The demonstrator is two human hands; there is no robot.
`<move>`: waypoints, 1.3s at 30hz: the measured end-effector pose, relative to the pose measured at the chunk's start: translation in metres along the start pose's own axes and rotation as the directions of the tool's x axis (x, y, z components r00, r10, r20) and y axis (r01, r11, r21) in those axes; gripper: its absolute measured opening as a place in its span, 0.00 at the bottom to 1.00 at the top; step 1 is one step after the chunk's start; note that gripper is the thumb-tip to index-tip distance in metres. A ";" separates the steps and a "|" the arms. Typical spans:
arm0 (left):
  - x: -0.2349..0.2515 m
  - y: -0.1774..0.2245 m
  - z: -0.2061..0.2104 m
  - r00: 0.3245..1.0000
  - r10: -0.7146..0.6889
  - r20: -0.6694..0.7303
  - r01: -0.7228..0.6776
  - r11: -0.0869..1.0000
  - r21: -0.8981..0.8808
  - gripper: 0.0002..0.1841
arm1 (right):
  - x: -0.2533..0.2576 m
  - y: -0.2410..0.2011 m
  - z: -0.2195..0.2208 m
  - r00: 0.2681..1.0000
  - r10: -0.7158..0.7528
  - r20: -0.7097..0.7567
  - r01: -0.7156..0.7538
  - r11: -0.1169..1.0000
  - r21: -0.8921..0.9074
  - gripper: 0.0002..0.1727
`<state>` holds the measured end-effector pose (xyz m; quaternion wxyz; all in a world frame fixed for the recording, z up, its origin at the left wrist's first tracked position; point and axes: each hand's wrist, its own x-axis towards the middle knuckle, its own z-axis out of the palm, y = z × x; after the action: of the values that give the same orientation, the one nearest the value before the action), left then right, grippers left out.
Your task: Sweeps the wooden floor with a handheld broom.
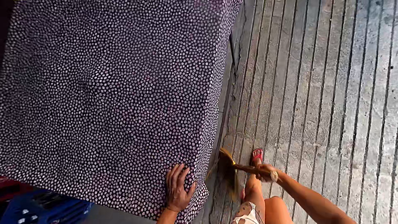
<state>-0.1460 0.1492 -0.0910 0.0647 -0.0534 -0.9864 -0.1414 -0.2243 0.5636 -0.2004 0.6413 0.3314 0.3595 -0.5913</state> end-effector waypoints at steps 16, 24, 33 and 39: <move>0.002 0.006 -0.005 1.000 -0.017 0.007 0.017 1.000 0.017 0.29 | -0.063 -0.199 -0.007 0.696 -0.618 -0.367 0.700 0.698 0.151 0.28; 0.012 0.013 -0.010 0.999 -0.027 0.021 0.025 0.993 0.115 0.28 | -0.239 -0.101 -0.019 0.980 -0.183 -0.080 0.199 0.933 0.301 0.16; 0.301 0.076 0.048 0.955 -0.266 -0.128 0.284 0.948 0.143 0.30 | -0.023 -0.213 -0.097 0.969 0.030 0.246 0.005 0.990 -0.139 0.23; 0.414 0.060 0.071 0.886 -0.460 -0.053 0.463 0.873 0.151 0.43 | 0.036 -0.399 -0.115 0.978 -0.193 0.080 0.197 0.979 -0.052 0.18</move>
<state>-0.5547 0.2634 -0.0834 0.0409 0.1899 -0.9782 -0.0738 -0.6280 0.6108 -0.2912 0.6028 0.2527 0.3836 -0.6524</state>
